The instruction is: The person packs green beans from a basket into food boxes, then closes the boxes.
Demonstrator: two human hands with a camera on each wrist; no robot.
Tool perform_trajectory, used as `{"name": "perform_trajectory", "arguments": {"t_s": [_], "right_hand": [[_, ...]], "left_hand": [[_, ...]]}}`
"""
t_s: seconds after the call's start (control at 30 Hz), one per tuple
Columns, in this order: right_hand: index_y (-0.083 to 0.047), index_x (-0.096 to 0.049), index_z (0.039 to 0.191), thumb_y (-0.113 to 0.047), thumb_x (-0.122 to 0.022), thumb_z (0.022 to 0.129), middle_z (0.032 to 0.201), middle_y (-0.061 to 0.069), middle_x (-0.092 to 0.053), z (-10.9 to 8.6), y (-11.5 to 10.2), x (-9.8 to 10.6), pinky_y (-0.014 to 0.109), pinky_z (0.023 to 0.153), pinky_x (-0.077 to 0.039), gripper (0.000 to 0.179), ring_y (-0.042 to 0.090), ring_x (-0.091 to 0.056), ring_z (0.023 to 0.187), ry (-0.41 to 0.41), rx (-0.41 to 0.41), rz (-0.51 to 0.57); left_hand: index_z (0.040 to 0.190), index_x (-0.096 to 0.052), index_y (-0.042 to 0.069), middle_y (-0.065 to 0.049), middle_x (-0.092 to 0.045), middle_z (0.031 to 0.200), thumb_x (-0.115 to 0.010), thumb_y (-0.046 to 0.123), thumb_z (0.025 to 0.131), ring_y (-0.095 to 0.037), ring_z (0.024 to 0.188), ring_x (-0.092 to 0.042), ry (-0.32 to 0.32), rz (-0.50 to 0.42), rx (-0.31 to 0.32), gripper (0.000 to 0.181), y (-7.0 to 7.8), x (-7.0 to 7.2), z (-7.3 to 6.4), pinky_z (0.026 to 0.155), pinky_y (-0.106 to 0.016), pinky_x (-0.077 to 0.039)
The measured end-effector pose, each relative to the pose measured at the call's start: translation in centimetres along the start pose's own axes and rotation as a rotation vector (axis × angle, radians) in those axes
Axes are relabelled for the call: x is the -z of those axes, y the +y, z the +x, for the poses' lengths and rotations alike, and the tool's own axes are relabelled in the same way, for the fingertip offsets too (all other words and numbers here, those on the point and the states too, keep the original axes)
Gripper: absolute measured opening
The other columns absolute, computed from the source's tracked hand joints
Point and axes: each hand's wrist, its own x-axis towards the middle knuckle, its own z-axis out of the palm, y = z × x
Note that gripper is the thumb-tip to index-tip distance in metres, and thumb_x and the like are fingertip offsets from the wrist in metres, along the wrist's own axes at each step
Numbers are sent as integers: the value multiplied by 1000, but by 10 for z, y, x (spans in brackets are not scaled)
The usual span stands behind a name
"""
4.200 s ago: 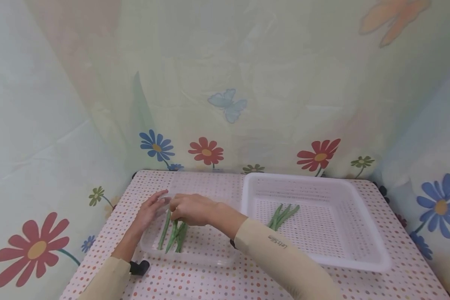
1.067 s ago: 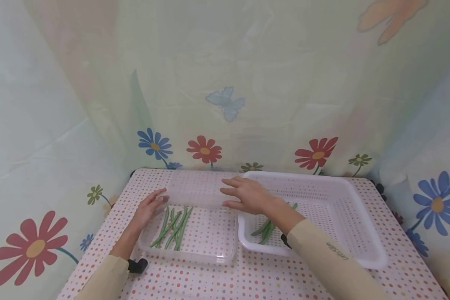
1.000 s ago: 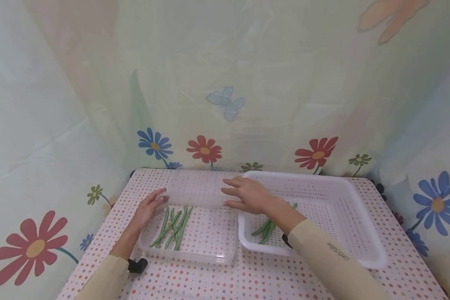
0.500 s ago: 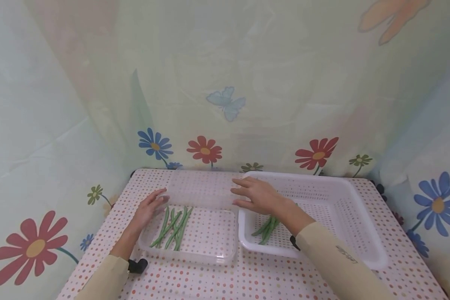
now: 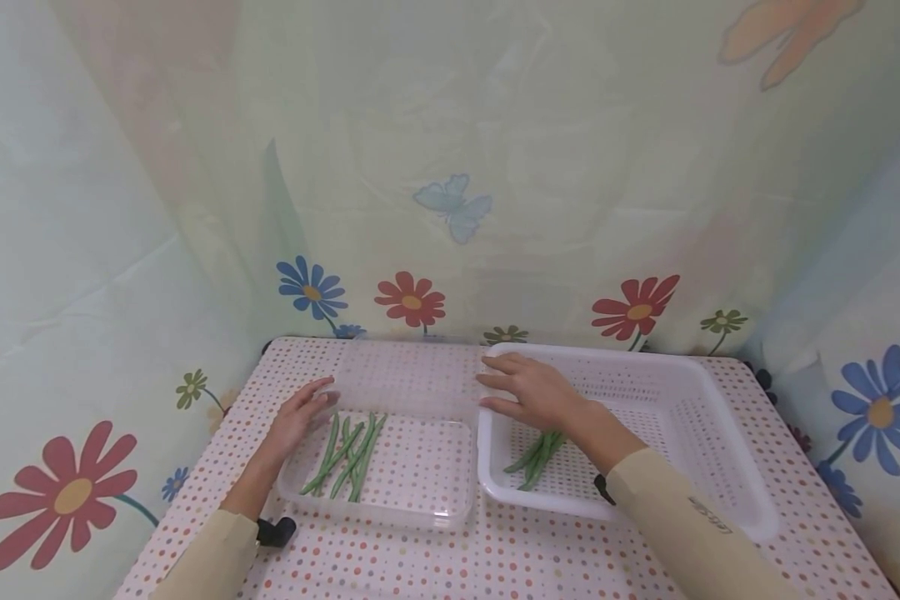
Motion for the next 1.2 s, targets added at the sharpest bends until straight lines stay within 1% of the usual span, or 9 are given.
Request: {"name": "perform_trajectory", "arguments": {"t_s": [0.2,0.33,0.5,0.57,0.67,0.87,1.0,1.13,1.2], "right_hand": [[-16,-64,144,-46,-67,100,157,11,-54,-8,6,1,61,114,-46,53,37,-51,144,10,-9,27],[-17,-62,146,-45,-67,100,157,10,-53,-14,9,3,61,114,-47,54,37,-50,145,-1,-42,52],[-19,-60,148,-47,-65,100,158,7,-53,-19,13,4,60,112,-49,56,36,-50,145,-19,-76,44],[-19,-59,148,-48,-65,100,158,7,-53,-21,13,4,61,111,-49,57,37,-51,145,-25,-83,41],[-18,-60,148,-48,-65,100,157,8,-54,-23,14,3,62,110,-50,57,38,-51,144,-28,-84,45],[-15,-63,145,-47,-67,99,155,10,-56,-28,18,2,63,107,-50,56,40,-52,142,-38,-73,52],[-14,-67,140,-47,-70,97,152,13,-58,-29,20,2,65,107,-50,54,43,-53,140,-87,-81,65],[-13,-74,129,-40,-76,94,145,15,-64,-30,22,2,65,106,-51,44,43,-59,134,-196,-113,115],[-13,-77,124,-38,-78,93,141,14,-67,-30,24,1,65,106,-51,40,43,-61,132,-253,-142,133]], "left_hand": [[151,-52,32,-7,-56,155,-46,39,111,-32,153,-39,-5,6,-6,41,-1,0,0,127,-59,-27],[150,-52,34,-5,-57,154,-47,40,110,-31,152,-42,0,2,3,41,-1,0,0,127,-58,-29],[149,-53,35,-3,-60,151,-47,40,110,-30,150,-45,10,4,5,40,0,0,-1,126,-56,-32],[150,-52,33,-5,-60,151,-46,39,111,-31,150,-45,5,11,0,41,0,0,-1,125,-57,-33],[150,-53,34,-4,-60,151,-47,39,110,-31,150,-46,7,6,6,40,1,0,-1,125,-56,-34],[149,-53,35,-3,-60,150,-48,40,110,-30,151,-44,3,1,6,40,0,0,-1,126,-56,-32],[149,-53,35,-2,-60,151,-48,42,109,-29,151,-43,-1,1,6,40,1,0,-1,126,-56,-31],[149,-53,35,-2,-60,152,-48,41,110,-29,151,-43,-5,2,1,40,1,0,0,126,-56,-31],[149,-53,35,-2,-60,151,-48,41,110,-29,152,-43,-5,1,-1,40,1,0,0,127,-56,-31]]}}
